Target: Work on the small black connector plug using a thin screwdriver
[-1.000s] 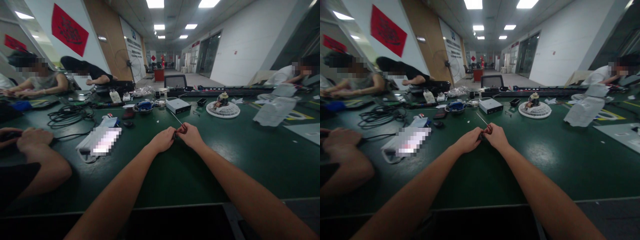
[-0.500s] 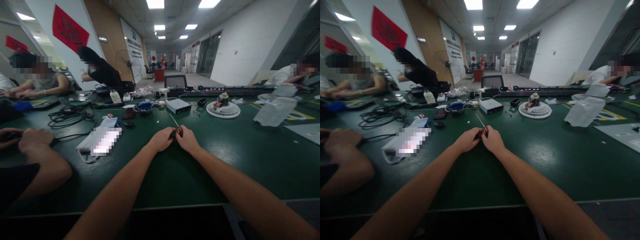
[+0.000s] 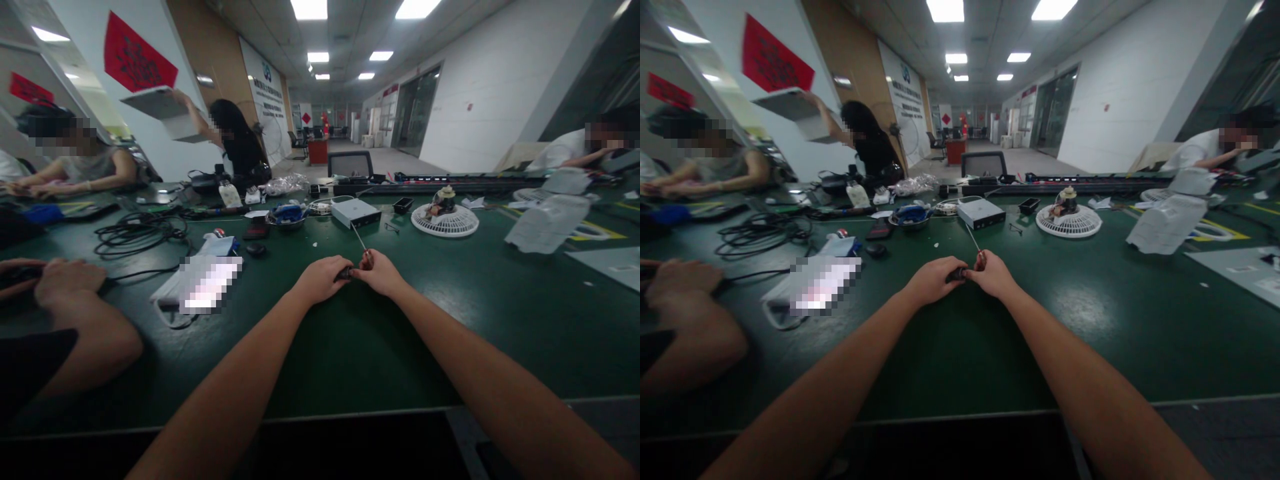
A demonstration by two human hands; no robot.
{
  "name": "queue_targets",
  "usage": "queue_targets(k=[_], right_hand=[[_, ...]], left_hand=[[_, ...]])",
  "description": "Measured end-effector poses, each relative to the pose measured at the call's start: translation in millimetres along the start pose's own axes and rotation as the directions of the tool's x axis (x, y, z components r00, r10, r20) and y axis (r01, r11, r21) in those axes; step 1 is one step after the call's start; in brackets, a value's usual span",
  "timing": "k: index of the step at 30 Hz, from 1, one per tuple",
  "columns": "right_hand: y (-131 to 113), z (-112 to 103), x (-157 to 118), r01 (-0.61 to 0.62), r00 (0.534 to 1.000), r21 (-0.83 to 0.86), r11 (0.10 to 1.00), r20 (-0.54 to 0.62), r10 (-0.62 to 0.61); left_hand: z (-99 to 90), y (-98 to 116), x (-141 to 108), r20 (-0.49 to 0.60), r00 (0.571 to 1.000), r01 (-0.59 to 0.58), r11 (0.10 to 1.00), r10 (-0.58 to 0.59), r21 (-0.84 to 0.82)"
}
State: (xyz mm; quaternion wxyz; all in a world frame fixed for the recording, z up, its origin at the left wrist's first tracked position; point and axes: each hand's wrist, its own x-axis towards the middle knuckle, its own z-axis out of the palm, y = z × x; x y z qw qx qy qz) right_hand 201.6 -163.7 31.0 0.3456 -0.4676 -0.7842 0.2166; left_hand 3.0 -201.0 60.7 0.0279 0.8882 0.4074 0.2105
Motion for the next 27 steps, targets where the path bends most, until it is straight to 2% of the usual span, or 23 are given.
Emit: queue_targets(k=[6,12,18,23,27], right_hand=[[-11,-8,-6,0.028,1.0,-0.104,0.994,-0.007,-0.029],[-14,-19,-7,-0.008,0.999,-0.22,0.975,-0.049,-0.003],[-12,-24,-8,-0.015,1.0,-0.277,0.961,-0.001,0.015],[-17,-17,-10,0.015,0.999,-0.28,0.96,0.051,-0.001],[-18,-18,-8,0.014,0.999,-0.275,0.961,0.042,-0.002]], left_hand=[[-0.4,-1,1,0.047,0.999,-0.029,1.0,0.028,0.007],[-3.5,3,2,0.057,0.998,-0.041,0.999,0.041,-0.004],[-0.5,6,4,0.076,0.996,-0.036,0.999,0.035,0.01],[3.5,3,5,0.05,0.999,0.017,0.999,-0.019,0.036],[3.7,-7,2,-0.009,0.991,0.131,0.988,-0.131,0.08]])
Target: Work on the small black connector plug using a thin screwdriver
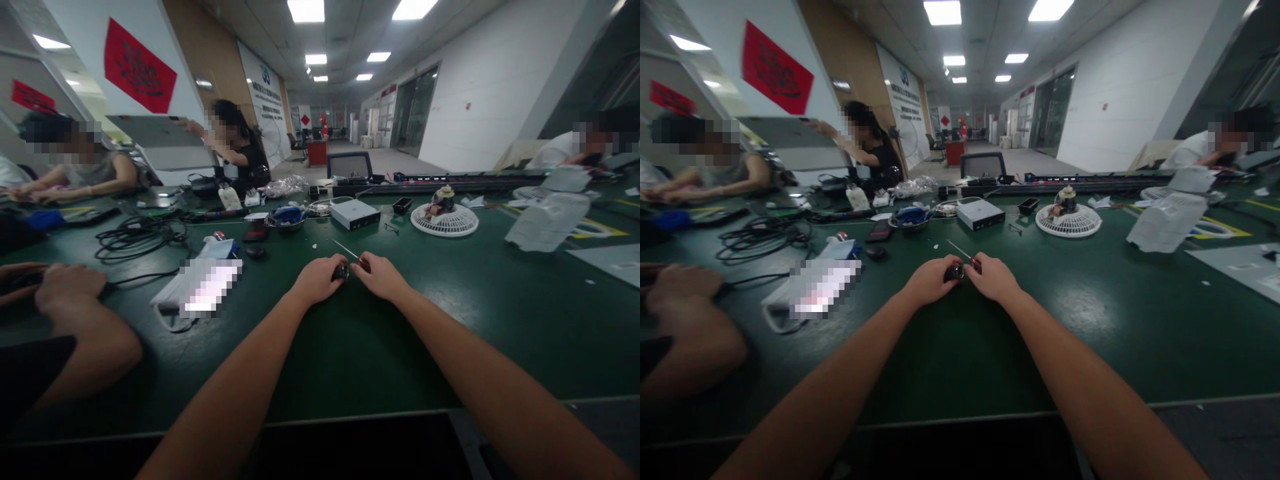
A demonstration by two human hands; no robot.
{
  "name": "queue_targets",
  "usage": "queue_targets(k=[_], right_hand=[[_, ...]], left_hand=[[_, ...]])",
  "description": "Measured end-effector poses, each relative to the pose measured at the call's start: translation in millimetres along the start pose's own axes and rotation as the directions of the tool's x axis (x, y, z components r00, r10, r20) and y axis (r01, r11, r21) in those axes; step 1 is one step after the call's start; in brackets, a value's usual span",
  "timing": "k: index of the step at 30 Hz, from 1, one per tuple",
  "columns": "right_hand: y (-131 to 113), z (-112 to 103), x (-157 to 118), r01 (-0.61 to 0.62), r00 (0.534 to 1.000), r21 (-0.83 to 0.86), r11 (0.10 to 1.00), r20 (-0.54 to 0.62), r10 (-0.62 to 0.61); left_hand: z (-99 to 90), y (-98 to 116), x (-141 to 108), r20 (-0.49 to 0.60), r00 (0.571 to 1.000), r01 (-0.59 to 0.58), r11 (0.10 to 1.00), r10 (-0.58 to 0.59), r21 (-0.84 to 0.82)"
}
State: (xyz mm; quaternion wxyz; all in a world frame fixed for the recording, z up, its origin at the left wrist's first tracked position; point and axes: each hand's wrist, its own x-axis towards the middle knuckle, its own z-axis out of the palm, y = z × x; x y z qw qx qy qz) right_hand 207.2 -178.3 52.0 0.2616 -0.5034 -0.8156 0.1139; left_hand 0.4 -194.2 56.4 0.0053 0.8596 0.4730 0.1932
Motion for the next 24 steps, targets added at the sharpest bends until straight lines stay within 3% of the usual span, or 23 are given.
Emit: queue_targets(k=[6,10,24], right_hand=[[7,-13,3,0.065,0.997,0.024,0.998,0.027,-0.066],[7,-20,3,0.14,0.988,0.047,0.989,0.058,-0.143],[7,-16,0,0.127,0.988,0.202,0.971,0.062,-0.142]], left_hand=[[-4.7,-16,-6,-0.119,0.976,0.192,0.98,-0.185,0.054],[-8.5,-20,-9,-0.176,0.953,0.261,0.963,-0.245,0.072],[-13.3,-11,-8,-0.132,0.978,0.171,0.981,-0.159,0.087]])
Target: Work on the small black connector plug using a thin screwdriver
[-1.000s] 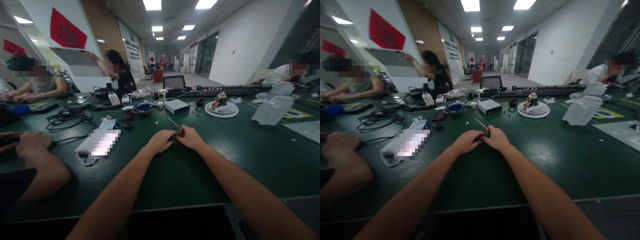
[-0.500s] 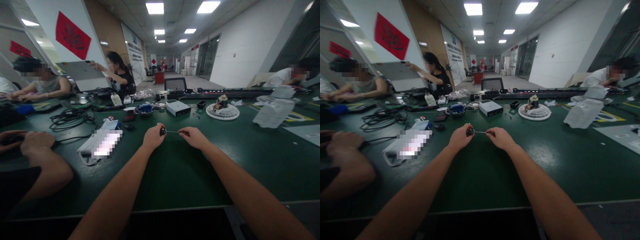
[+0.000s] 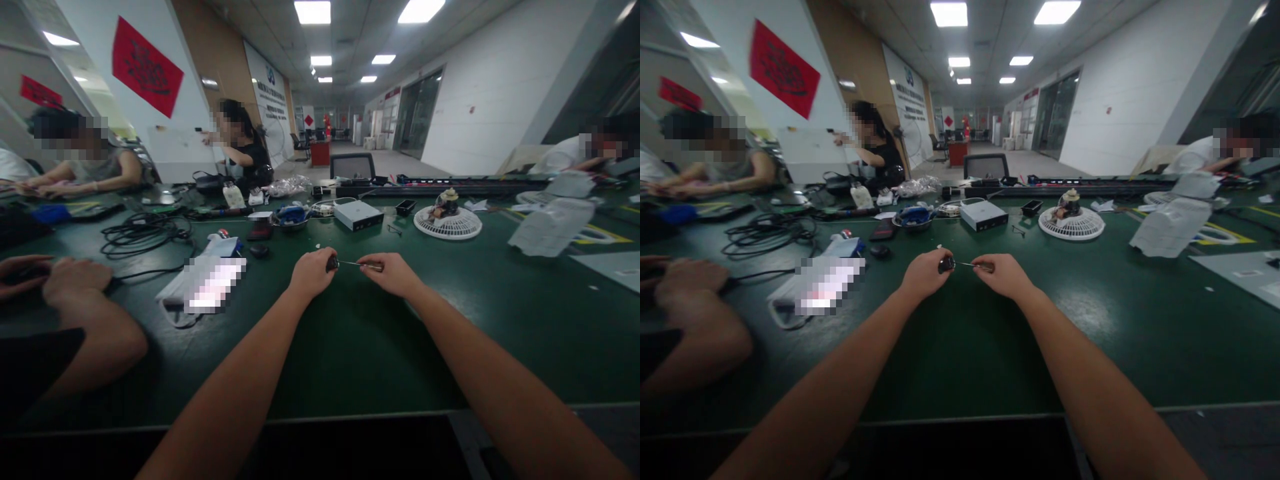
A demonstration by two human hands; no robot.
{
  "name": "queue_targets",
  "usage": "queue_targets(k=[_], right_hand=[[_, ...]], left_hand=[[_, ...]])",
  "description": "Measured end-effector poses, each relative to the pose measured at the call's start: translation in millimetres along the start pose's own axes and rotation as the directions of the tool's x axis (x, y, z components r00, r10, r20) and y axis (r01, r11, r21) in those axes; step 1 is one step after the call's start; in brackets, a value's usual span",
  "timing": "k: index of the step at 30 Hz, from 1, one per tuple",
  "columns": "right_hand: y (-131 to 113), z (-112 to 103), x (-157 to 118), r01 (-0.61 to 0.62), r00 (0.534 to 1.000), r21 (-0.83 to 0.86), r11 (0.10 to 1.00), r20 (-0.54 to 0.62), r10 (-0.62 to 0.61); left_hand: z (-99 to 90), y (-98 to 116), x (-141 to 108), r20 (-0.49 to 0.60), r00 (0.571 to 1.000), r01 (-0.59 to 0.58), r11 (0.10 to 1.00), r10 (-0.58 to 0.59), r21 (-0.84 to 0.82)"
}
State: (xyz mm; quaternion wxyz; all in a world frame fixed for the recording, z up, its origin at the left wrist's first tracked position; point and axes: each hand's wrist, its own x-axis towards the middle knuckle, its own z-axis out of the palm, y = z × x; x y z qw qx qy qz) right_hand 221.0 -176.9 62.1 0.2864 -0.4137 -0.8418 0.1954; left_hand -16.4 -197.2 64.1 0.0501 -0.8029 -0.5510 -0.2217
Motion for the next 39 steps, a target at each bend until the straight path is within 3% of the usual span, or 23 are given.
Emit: queue_targets(k=[4,11,17,21,39], right_hand=[[-7,1,0,0.008,1.0,0.066,0.998,-0.027,-0.007],[-7,1,2,-0.074,0.983,0.128,0.989,-0.158,0.094],[-5,3,2,-0.112,0.986,0.296,0.949,-0.088,0.143],[-1,8,6,-0.132,0.977,0.392,0.91,-0.106,0.187],[0,10,7,-0.139,0.966,0.568,0.811,-0.103,0.238]], left_hand=[[1.2,1,0,0.024,0.999,-0.031,1.0,0.031,-0.005],[2.0,2,1,0.05,0.995,-0.082,0.997,0.082,-0.005],[2.4,0,0,0.062,0.991,-0.12,0.993,0.121,-0.009],[3.4,1,0,0.067,0.987,-0.145,0.989,0.145,-0.013],[3.8,0,0,0.059,0.986,-0.158,0.987,0.158,-0.012]])
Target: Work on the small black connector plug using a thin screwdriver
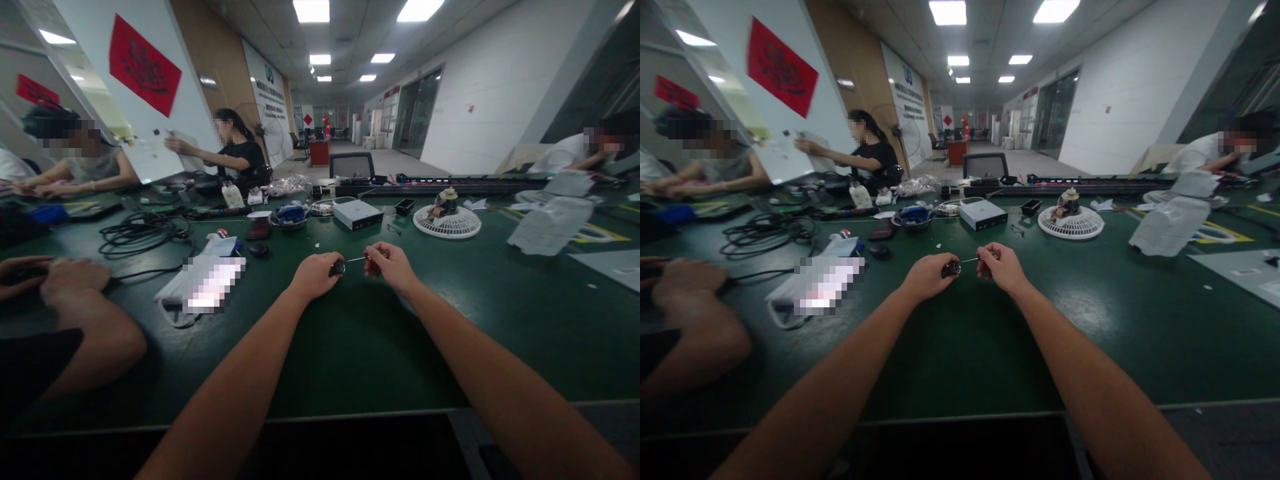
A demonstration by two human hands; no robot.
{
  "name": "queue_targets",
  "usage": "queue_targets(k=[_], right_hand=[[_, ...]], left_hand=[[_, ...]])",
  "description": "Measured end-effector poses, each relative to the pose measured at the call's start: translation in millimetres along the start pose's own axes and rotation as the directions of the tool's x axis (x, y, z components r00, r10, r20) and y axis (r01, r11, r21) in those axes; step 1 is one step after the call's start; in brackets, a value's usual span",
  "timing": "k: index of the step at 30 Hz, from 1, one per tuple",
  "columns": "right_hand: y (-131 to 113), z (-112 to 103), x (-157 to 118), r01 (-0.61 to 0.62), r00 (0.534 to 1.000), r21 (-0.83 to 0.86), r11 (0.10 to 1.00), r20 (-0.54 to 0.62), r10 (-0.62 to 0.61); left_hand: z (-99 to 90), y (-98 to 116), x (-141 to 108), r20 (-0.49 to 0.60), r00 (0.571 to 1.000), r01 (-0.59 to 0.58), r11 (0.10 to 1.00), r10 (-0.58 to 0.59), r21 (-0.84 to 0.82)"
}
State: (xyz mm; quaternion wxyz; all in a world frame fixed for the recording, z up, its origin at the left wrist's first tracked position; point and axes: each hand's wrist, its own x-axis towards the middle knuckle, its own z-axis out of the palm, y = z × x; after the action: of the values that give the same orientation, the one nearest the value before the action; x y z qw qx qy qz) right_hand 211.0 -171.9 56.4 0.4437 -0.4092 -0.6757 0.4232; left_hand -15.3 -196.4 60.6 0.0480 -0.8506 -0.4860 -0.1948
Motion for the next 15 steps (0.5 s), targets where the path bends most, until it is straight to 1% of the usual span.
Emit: queue_targets(k=[5,8,12,15], right_hand=[[6.6,-2.5,3.4,0.012,1.0,-0.055,0.998,-0.023,-0.013],[6.5,-4.2,1.5,0.017,1.0,-0.069,0.997,0.004,-0.017],[2.3,-3.2,-2.4,0.011,0.998,-0.025,1.0,0.066,-0.009],[1.1,-0.6,-2.3,0.005,0.998,0.019,1.0,0.063,-0.006]], left_hand=[[0.5,-1.8,-0.1,-0.001,1.0,0.004,1.0,-0.004,-0.004],[0.4,-2.1,0.0,0.001,1.0,0.002,1.0,-0.002,-0.002],[-0.6,-0.5,0.1,0.001,1.0,-0.005,1.0,0.005,-0.005],[-1.4,0.5,0.2,-0.001,1.0,-0.003,1.0,0.003,-0.007]])
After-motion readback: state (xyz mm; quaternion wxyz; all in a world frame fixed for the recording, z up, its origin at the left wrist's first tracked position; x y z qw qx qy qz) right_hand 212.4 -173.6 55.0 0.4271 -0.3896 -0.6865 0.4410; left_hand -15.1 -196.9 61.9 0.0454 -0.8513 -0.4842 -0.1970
